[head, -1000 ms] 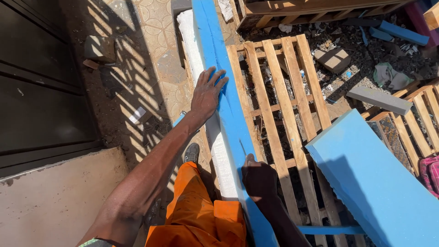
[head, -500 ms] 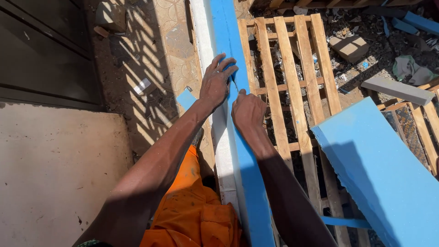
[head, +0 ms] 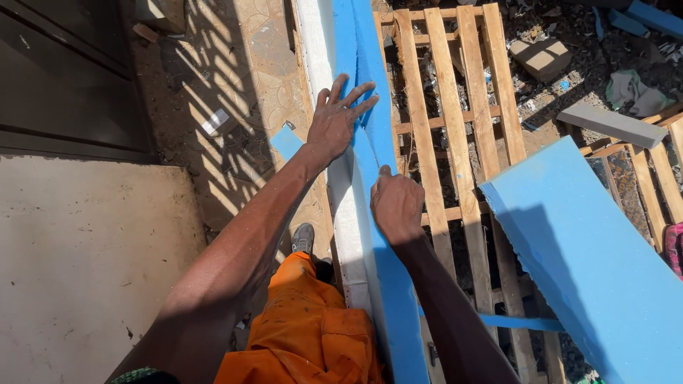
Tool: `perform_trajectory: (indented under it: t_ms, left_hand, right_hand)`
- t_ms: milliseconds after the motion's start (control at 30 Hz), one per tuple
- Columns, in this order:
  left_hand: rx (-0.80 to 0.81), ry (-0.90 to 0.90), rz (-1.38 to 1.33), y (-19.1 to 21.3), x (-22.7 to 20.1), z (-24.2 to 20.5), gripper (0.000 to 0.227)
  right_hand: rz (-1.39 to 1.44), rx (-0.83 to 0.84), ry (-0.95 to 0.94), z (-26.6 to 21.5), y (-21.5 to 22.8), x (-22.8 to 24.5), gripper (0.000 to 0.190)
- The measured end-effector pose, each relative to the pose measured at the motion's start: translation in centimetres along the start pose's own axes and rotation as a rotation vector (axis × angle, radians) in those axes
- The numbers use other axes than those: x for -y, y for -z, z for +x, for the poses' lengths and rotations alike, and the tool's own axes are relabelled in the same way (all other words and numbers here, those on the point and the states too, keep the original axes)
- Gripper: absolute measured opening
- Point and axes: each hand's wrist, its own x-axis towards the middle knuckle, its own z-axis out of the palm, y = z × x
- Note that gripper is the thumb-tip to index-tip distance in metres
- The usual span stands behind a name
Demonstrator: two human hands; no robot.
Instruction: Cutting large sheets of blue upholstery foam using a long knife on a makeshift workbench made of pallets.
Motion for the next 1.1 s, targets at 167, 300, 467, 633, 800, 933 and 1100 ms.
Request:
perform_trajectory:
  t_ms: [167, 300, 467, 633, 800, 933, 1100]
  left_hand:
    - [-0.076, -0.007, 0.012, -0.5, 0.5, -0.6, 0.061]
    - [-0.296, -0.049, -0.010, 0.8, -2.5, -1.6, 0.032]
    - [-0.328, -0.056, -0.237, -2.8, -7.8, -7.4, 0.024]
    - [-0.412, -0.056, -0.356, -3.6, -7.6, -7.5, 0.020]
    - [-0.374, -0.049, -0.332, -6.8, -6.8, -7.6, 0.032]
    - [-0.330, -0.035, -0.241, -4.2, -7.1, -8.8, 0.047]
    - [-0.323, -0.047, -0.127, -4.9, -7.0, -8.7, 0.054]
  right_hand:
    - [-0.235, 0.016, 0.047, -7.3, 3.0, -0.3, 0.015]
    - [-0.274, -0.046, 0.080, -6.5, 2.4, -0.6, 0.012]
    - [-0.214, 0.007, 0.031, -7.1, 2.4, -1.0, 0.023]
    - [-0.285, -0.248, 0.168, -5.0, 1.3, -0.9, 0.015]
    - [-0.203, -0.577, 0.296, -6.4, -0.7, -1.5, 0.017]
    - [-0.252, 0.086, 0.035, -13.5, 1.3, -1.9, 0.037]
    - [-0.279, 0.134, 0.012, -11.1, -1.9, -2.6, 0.043]
